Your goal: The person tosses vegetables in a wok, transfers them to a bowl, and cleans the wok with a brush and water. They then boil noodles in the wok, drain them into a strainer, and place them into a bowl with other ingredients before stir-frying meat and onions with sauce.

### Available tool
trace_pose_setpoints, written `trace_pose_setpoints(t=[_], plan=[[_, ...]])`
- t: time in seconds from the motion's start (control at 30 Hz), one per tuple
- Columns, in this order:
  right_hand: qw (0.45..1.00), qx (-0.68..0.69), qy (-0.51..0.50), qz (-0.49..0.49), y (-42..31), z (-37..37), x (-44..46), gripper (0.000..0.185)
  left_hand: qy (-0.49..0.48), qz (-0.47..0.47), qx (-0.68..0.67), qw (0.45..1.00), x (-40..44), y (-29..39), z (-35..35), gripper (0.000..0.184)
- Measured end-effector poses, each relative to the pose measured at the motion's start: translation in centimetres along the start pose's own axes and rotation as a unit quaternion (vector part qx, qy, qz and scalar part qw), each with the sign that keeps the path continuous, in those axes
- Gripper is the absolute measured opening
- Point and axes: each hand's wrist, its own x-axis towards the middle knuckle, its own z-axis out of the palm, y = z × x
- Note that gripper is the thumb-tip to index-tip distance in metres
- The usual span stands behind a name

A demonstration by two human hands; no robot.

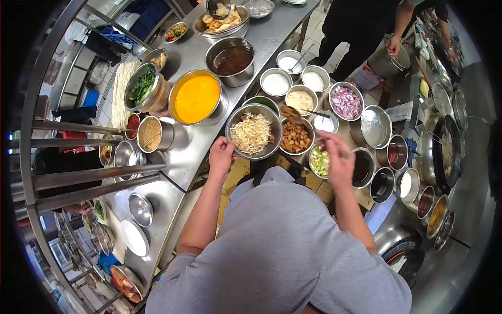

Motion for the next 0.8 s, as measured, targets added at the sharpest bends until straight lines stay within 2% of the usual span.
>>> trace_pose_setpoints(t=[0.03,0.1,0.23,0.3,0.33,0.4,0.43,0.5,0.6,0.7,0.77,0.8], plan=[[0.998,-0.014,-0.038,-0.038,0.3,1.2,-0.1,0.021,-0.003,-0.001,-0.001,1.0,0.1,0.3,0.5,0.01],[0.97,-0.146,-0.113,-0.16,1.4,2.1,0.5,0.02,-0.034,0.016,0.003,0.999,0.2,0.7,1.3,0.011],[0.968,-0.152,-0.068,-0.187,1.2,1.3,0.3,0.019,-0.061,0.02,0.0,0.998,0.3,1.1,1.8,0.012],[0.996,-0.064,0.044,-0.044,3.1,-0.4,0.7,0.019,-0.058,0.019,-0.013,0.998,0.3,0.5,1.3,0.012],[0.996,-0.065,0.042,-0.043,4.6,-1.3,1.0,0.019,-0.06,0.018,-0.022,0.998,0.3,0.2,1.1,0.012],[0.987,-0.054,0.039,0.143,8.0,-2.6,1.3,0.022,-0.051,0.005,-0.028,0.998,0.0,-0.4,0.4,0.013],[0.966,0.026,0.047,0.254,8.5,-2.4,1.4,0.025,-0.042,-0.002,-0.033,0.999,0.0,-0.5,0.1,0.013],[0.973,-0.145,0.02,0.176,11.9,-4.1,1.8,0.026,-0.046,-0.008,-0.029,0.998,-0.2,-0.7,-0.7,0.013],[0.938,-0.32,0.135,0.014,11.4,-6.0,4.1,0.027,-0.036,-0.018,-0.064,0.997,-0.7,-0.7,-1.9,0.011],[0.894,-0.418,0.093,0.13,8.6,-5.7,7.5,0.035,-0.033,-0.04,-0.098,0.994,-1.1,-0.4,-2.5,0.009],[0.932,-0.315,0.071,0.168,13.7,-6.8,10.1,0.038,-0.035,-0.047,-0.103,0.993,-1.0,-0.5,-2.6,0.009],[0.927,-0.318,0.029,0.197,13.3,-6.5,11.1,0.036,-0.03,-0.053,-0.112,0.992,-0.9,-0.5,-2.7,0.01]])
